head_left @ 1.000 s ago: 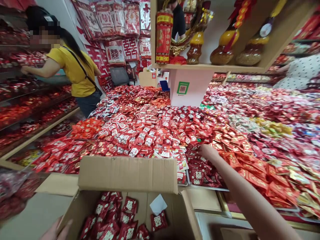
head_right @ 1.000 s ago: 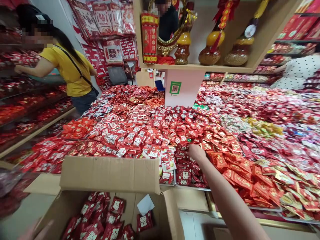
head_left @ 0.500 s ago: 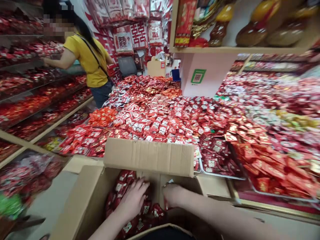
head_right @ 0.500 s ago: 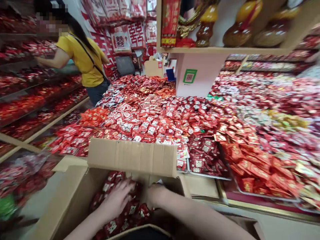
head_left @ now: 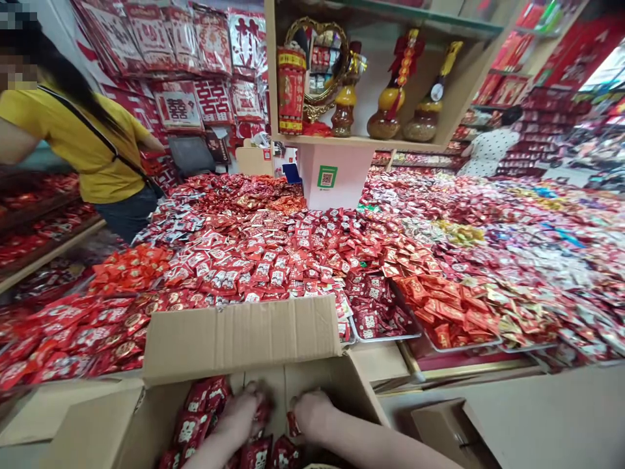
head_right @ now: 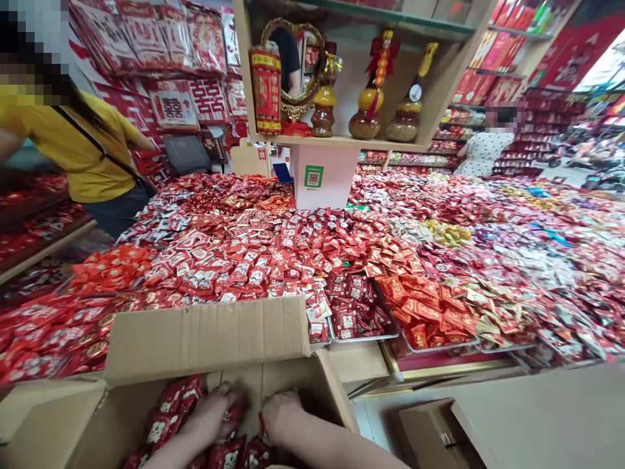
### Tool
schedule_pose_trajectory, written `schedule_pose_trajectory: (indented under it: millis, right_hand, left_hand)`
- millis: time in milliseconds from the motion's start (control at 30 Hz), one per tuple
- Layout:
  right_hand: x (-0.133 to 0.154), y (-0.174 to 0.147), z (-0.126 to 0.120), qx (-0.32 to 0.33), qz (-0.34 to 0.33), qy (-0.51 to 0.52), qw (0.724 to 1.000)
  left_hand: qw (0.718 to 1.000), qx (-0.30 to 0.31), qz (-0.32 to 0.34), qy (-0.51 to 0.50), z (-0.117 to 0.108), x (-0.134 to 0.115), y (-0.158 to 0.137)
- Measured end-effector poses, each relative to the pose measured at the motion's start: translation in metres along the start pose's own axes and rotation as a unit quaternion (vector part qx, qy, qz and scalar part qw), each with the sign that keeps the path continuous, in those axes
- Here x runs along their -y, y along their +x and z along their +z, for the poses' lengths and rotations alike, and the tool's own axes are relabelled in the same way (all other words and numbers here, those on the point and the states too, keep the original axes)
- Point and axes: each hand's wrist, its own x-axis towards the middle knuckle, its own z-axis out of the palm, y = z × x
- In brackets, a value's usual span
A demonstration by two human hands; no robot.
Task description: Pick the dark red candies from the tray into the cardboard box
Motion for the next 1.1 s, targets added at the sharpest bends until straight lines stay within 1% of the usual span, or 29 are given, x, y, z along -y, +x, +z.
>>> schedule_pose_trajectory:
  millis: [67, 133, 167, 233, 300, 367, 433, 500, 533, 600, 667, 767, 833, 867, 900, 967, 1033, 1067, 1100]
  right_hand:
    - [-0.002, -0.012, -0.015, -0.008, 0.019, 0.001, 1.0]
    - [-0.002, -0.025, -0.027, -0.038, 0.022, 0.066, 0.997]
    - [-0.001, -0.031, -0.032, -0.059, 0.018, 0.124, 0.99]
    - [0.003, -0.039, -0.037, -0.092, 0.006, 0.257, 0.962]
    - [0.009, -0.043, -0.037, -0.095, -0.005, 0.343, 0.934]
    - [0.016, -0.046, -0.036, -0.089, -0.014, 0.372, 0.924]
    - [0.022, -0.049, -0.035, -0.084, -0.031, 0.38, 0.92]
    - [0.027, -0.051, -0.036, -0.071, -0.057, 0.406, 0.909]
    - [0.03, -0.053, -0.037, -0.06, -0.061, 0.432, 0.898]
    - [0.033, -0.055, -0.037, -0.046, -0.044, 0.494, 0.867]
    - [0.036, -0.055, -0.036, -0.05, -0.011, 0.544, 0.838]
    - [0.036, -0.052, -0.032, -0.106, -0.003, 0.579, 0.809]
    - [0.034, -0.051, -0.029, -0.148, -0.001, 0.584, 0.798]
    - [0.033, -0.051, -0.027, -0.158, 0.003, 0.58, 0.799]
    - [0.033, -0.051, -0.026, -0.162, 0.012, 0.567, 0.807]
    - [0.032, -0.056, -0.026, -0.16, 0.025, 0.515, 0.842]
    - [0.031, -0.063, -0.031, -0.157, 0.02, 0.443, 0.882]
    - [0.028, -0.067, -0.038, -0.155, 0.01, 0.414, 0.897]
    - [0.024, -0.071, -0.046, -0.159, -0.003, 0.395, 0.905]
  left_hand:
    - [0.995, -0.022, -0.009, -0.097, -0.006, -0.004, -0.007]
    - [0.976, -0.028, -0.023, -0.214, -0.011, -0.014, -0.021]
    - [0.96, -0.021, -0.028, -0.276, -0.013, -0.022, -0.03]
    - [0.919, 0.001, -0.032, -0.392, -0.016, -0.04, -0.047]
    - [0.874, 0.011, -0.037, -0.485, -0.018, -0.058, -0.061]
    - [0.832, -0.002, -0.042, -0.553, -0.018, -0.072, -0.068]
    - [0.801, -0.032, -0.048, -0.596, -0.018, -0.081, -0.07]
    - [0.781, -0.063, -0.053, -0.619, -0.016, -0.085, -0.069]
    - [0.776, -0.077, -0.054, -0.624, -0.016, -0.086, -0.068]
    - [0.771, -0.098, -0.053, -0.627, -0.014, -0.087, -0.067]
    - [0.768, -0.108, -0.054, -0.629, -0.012, -0.089, -0.068]
    - [0.769, -0.088, -0.056, -0.63, -0.006, -0.093, -0.072]
    - [0.781, -0.065, -0.049, -0.619, -0.001, -0.096, -0.074]
    - [0.79, -0.056, -0.045, -0.609, 0.001, -0.097, -0.074]
    - [0.796, -0.047, -0.041, -0.602, 0.003, -0.099, -0.073]
    - [0.815, -0.034, -0.036, -0.578, 0.005, -0.101, -0.07]
    - [0.85, -0.028, -0.015, -0.527, 0.005, -0.103, -0.068]
    - [0.87, -0.032, -0.001, -0.492, 0.004, -0.103, -0.067]
    - [0.889, -0.04, 0.01, -0.456, 0.003, -0.102, -0.067]
